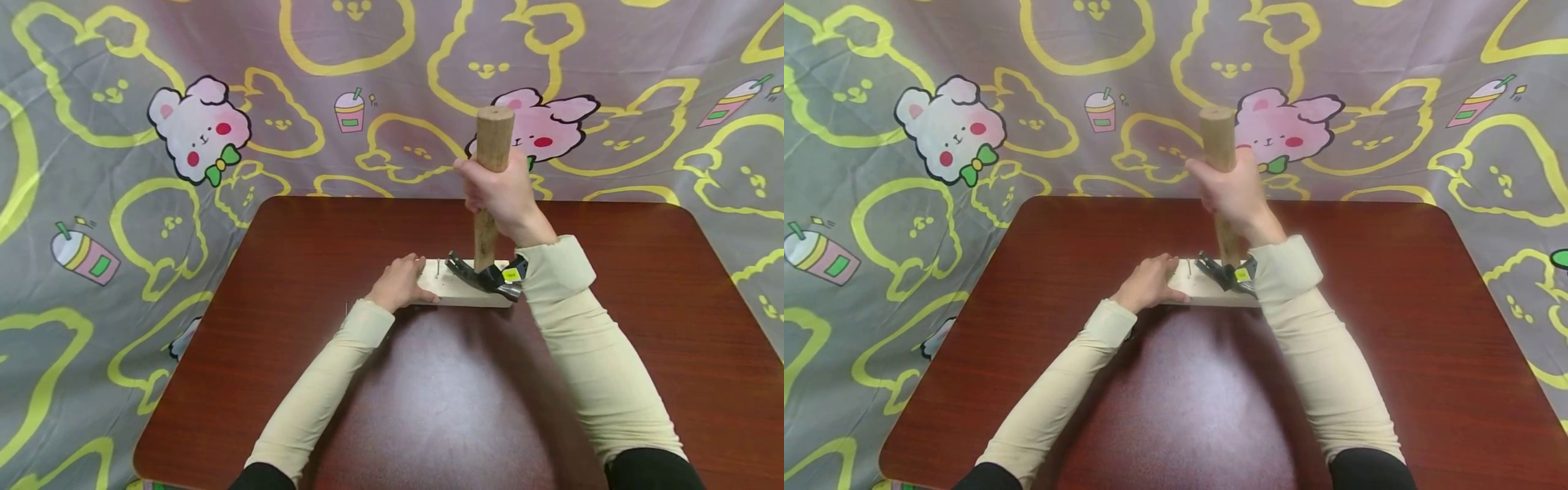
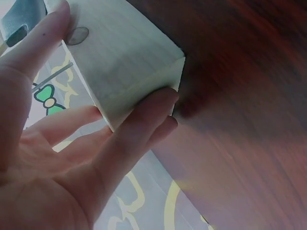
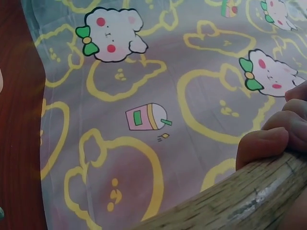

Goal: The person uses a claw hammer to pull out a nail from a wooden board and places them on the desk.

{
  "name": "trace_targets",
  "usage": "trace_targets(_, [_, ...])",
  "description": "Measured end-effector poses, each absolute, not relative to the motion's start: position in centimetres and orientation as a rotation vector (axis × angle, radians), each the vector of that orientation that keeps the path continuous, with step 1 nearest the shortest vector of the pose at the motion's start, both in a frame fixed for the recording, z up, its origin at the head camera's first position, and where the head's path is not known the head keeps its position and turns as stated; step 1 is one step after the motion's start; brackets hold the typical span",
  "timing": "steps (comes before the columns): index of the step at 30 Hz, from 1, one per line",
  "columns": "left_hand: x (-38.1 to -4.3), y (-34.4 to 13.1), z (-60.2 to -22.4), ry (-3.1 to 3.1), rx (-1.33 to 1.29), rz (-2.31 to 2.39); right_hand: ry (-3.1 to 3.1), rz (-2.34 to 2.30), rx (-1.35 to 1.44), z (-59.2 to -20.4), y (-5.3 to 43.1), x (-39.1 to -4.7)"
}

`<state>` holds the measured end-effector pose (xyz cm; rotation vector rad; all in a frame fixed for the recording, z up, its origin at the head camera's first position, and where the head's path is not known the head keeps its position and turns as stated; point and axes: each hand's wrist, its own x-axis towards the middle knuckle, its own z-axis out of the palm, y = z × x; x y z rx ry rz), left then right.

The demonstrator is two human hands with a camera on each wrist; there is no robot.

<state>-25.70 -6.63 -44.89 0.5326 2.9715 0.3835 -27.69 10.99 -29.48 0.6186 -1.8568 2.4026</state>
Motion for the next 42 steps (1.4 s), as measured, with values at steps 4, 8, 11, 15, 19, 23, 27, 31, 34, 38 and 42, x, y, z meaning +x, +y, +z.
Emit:
trace_targets(4, [-25.8,-6.6,-44.9,2.973,0.526,0.357,-1.791,2.441,0.640,-29.6,11.4,-27.6])
trace_targets(8, [-25.9,-6.5,-44.9,2.973,0.525,0.328,-1.749,2.461,0.657,-29.6,11.8,-27.5])
trace_targets(11, [-25.9,-6.5,-44.9,2.965,0.525,0.332,-1.736,2.444,0.642,-29.7,12.2,-27.3])
trace_targets(15, [-25.9,-6.4,-44.7,2.955,0.522,0.338,-1.703,2.413,0.622,-29.9,12.6,-27.1])
trace_targets(19, [-25.9,-6.3,-44.4,2.956,0.539,0.297,-1.658,2.409,0.626,-30.0,12.9,-27.0])
trace_targets(23, [-26.0,-6.1,-44.2,2.956,0.552,0.261,-1.603,2.426,0.629,-30.2,13.2,-26.8])
trace_targets(27, [-25.9,-6.1,-44.1,2.952,0.544,0.252,-1.560,2.439,0.646,-30.3,13.4,-26.7])
trace_targets(31, [-25.8,-6.0,-44.0,2.950,0.545,0.246,-1.554,2.429,0.664,-30.4,13.4,-26.7])
trace_targets(34, [-25.8,-5.9,-44.0,2.949,0.544,0.244,-1.548,2.416,0.663,-30.5,13.4,-26.6])
trace_targets(38, [-25.7,-5.8,-43.9,2.950,0.529,0.251,-1.533,2.402,0.654,-30.5,13.5,-26.5])
trace_targets(42, [-25.6,-5.8,-43.9,2.944,0.507,0.255,-1.518,2.401,0.651,-30.6,13.7,-26.4])
